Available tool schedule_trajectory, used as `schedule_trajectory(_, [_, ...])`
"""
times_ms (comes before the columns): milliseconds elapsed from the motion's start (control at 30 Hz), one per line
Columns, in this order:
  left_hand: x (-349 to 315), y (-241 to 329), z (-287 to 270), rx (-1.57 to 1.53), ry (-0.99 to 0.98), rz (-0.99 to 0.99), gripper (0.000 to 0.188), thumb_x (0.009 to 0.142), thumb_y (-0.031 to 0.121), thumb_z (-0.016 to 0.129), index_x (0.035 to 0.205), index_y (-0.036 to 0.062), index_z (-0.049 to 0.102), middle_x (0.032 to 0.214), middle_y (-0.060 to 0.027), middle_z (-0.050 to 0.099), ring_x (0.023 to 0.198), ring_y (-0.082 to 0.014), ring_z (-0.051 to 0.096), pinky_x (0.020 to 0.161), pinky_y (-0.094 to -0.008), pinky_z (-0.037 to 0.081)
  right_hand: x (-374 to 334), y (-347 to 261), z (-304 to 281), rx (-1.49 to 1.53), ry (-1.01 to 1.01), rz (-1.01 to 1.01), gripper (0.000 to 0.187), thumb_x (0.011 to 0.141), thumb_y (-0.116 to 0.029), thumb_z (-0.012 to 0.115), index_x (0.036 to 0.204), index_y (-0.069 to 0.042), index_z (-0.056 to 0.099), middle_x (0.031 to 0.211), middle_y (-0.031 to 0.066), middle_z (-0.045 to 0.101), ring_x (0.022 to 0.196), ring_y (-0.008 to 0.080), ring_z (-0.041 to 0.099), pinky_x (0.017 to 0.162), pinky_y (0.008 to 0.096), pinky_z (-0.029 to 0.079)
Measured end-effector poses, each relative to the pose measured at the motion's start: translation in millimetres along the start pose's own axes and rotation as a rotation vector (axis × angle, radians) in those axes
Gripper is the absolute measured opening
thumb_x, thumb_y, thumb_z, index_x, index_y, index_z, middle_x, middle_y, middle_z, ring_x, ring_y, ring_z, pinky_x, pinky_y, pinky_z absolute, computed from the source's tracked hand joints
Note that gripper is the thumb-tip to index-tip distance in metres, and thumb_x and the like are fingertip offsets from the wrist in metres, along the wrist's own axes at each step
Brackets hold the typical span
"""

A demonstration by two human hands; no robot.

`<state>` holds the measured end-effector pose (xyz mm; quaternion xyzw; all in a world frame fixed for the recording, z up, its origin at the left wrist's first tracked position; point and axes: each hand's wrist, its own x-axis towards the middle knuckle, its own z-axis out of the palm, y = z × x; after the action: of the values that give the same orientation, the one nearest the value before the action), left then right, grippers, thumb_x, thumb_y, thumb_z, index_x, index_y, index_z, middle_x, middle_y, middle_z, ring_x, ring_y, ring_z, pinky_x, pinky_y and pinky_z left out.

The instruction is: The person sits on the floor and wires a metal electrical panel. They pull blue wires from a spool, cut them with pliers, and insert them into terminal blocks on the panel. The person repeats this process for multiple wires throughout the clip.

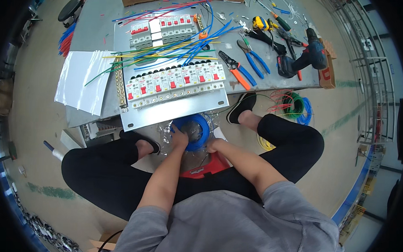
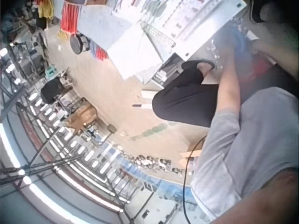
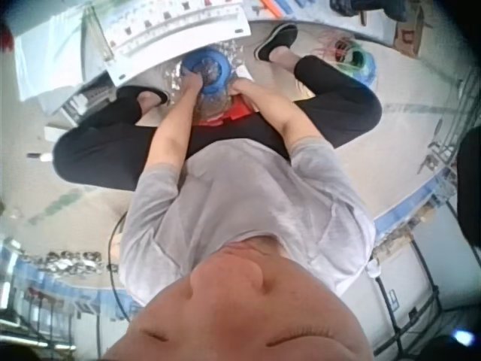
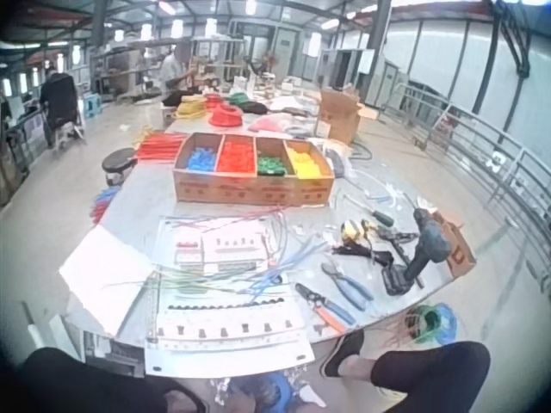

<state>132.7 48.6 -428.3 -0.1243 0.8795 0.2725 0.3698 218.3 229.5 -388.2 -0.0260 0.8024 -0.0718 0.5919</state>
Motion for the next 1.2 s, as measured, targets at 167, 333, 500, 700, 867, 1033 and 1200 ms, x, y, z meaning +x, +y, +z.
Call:
schedule_trajectory(167, [22.7,-16.7,2.7,0.004,0.035,0.089,0.073,0.098,0.031,0.053,0.159,-0.0011,0.028,0.124,-0.0389,0.064,0.116,-0.0525,0.064,0.104,-0.0558,0.049,26.9,-49.9,-16.0,0.225,0.043,-0.329,0.040,0.086,-0.027,0.058,0.108,0.000,0.078,0.110,0.0219,0.076,0.103,0.0386,0.072,0.090,0.0480,0.055])
schedule_trajectory(333, [21.9,-13.5,-19.2,-0.031,-0.086,0.054,0.073,0.094,0.034,0.057,0.154,-0.0045,0.039,0.134,-0.0380,0.059,0.125,-0.0508,0.059,0.109,-0.0546,0.046,69.5,-98.2,25.3,0.429,0.316,-0.503,0.031,0.087,-0.024,0.058,0.097,-0.002,0.077,0.097,0.0215,0.076,0.090,0.0392,0.072,0.085,0.0500,0.055])
schedule_trajectory(500, [10.0,2.0,-38.8,0.080,0.159,0.270,0.078,0.089,0.040,0.066,0.149,-0.0032,0.045,0.139,-0.0372,0.057,0.130,-0.0517,0.054,0.113,-0.0526,0.043,108.4,-114.6,49.3,0.155,0.170,-0.733,0.028,0.092,-0.019,0.055,0.096,-0.003,0.077,0.096,0.0192,0.076,0.087,0.0356,0.072,0.083,0.0491,0.055])
schedule_trajectory(700, [21.6,12.8,-45.4,0.061,-0.057,0.264,0.073,0.092,0.044,0.070,0.150,0.0046,0.050,0.154,-0.0332,0.043,0.140,-0.0510,0.044,0.120,-0.0515,0.036,117.5,-66.7,91.9,0.182,0.119,-0.430,0.038,0.099,-0.031,0.056,0.120,-0.005,0.074,0.117,0.0191,0.073,0.105,0.0341,0.069,0.095,0.0457,0.053])
schedule_trajectory(867, [15.8,18.9,-34.0,0.060,-0.047,0.257,0.071,0.094,0.044,0.068,0.150,0.0037,0.051,0.155,-0.0318,0.043,0.142,-0.0506,0.040,0.121,-0.0515,0.032,111.2,3.1,79.9,0.193,-0.022,-0.384,0.045,0.100,-0.044,0.056,0.118,-0.006,0.074,0.120,0.0185,0.074,0.110,0.0310,0.071,0.095,0.0436,0.055])
schedule_trajectory(1033, [20.6,14.0,-21.0,0.053,0.050,0.294,0.072,0.093,0.045,0.069,0.148,0.0026,0.052,0.151,-0.0322,0.048,0.140,-0.0505,0.043,0.121,-0.0506,0.032,69.3,13.6,22.8,0.542,-0.342,-0.056,0.040,0.098,-0.045,0.061,0.095,-0.007,0.071,0.085,0.0081,0.071,0.072,0.0193,0.068,0.068,0.0386,0.056])
schedule_trajectory(1200, [16.6,24.3,-32.4,0.016,-0.130,0.379,0.078,0.094,0.053,0.069,0.150,0.0025,0.050,0.151,-0.0324,0.048,0.141,-0.0488,0.044,0.121,-0.0471,0.033,72.3,44.8,16.9,0.811,-0.224,0.088,0.029,0.091,-0.027,0.063,0.100,0.000,0.069,0.073,0.0061,0.066,0.060,0.0188,0.065,0.055,0.0350,0.053])
